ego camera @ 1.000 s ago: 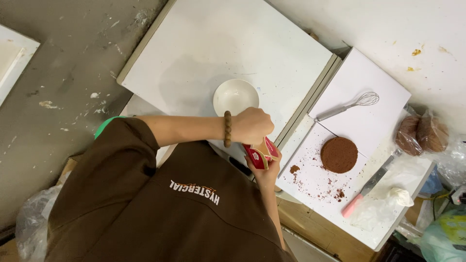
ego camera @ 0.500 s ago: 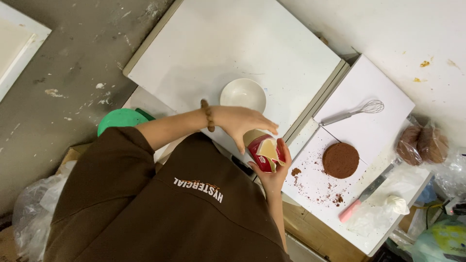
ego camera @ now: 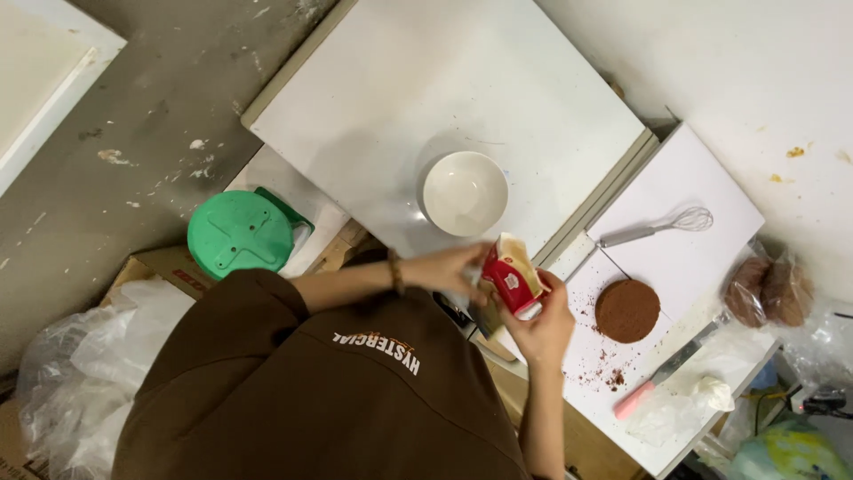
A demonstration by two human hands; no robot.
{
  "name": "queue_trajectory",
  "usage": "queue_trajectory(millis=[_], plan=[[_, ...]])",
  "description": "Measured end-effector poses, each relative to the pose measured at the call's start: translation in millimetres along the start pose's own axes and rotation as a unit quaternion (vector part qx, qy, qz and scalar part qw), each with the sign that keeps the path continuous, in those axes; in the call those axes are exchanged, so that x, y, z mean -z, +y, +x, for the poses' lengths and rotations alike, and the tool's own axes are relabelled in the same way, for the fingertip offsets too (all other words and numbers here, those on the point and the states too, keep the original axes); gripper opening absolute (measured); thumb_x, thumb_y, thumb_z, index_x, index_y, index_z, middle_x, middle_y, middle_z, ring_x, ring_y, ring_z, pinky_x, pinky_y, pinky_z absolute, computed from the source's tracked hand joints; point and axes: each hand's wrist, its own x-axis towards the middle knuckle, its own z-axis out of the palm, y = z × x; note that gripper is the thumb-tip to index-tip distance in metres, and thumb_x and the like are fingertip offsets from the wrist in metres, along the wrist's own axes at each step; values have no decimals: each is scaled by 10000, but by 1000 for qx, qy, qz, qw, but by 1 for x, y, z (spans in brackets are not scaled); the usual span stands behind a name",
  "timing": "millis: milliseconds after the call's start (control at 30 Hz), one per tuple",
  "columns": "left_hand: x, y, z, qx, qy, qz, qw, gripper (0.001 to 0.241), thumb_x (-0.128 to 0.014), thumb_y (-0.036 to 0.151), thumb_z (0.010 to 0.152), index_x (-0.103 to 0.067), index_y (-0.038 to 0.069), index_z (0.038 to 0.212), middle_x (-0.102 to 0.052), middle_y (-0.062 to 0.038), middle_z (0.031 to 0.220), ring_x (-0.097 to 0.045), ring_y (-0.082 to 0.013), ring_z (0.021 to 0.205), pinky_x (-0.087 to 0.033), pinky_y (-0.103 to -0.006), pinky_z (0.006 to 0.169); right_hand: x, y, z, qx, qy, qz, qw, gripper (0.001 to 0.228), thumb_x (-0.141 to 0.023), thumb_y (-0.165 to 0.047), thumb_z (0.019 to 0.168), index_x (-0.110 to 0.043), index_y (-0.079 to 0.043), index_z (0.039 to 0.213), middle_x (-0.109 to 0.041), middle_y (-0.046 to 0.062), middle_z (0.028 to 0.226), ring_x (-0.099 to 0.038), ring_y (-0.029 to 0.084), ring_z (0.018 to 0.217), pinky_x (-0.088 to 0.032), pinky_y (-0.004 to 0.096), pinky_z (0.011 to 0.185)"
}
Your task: Organizing bakery tools and pouring cream into a bowl for preparation.
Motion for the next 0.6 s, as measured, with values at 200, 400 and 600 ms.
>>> queue_trajectory(millis=[200,400,600], plan=[[-48,-76,6,-32,-117,-165,979,951,-872,212,807,-285,31,1534,-492,-189,1540,-505,-268,1393,-431,-436,1172,14,-43,41,-55,-123,-173,976,713,-845,-476,702,-582,-52,1210,-716,155,998,-734,323,752,-588,421,639],[-47,-70,5,-10,-169,-311,935,834,-824,37,838,-327,7,1508,-591,-201,1444,-598,-283,1305,-535,-406,1067,3,-46,60,-66,-173,-221,957,697,-842,-508,704,-591,-63,1179,-710,145,922,-721,333,685,-574,440,574],[-46,-78,10,14,-140,-299,944,873,-832,18,792,-298,34,1483,-566,-163,1429,-568,-262,1305,-507,-394,1076,-6,-41,67,-86,-201,-239,946,717,-849,-522,690,-593,-58,1173,-716,132,883,-730,286,657,-580,405,551]])
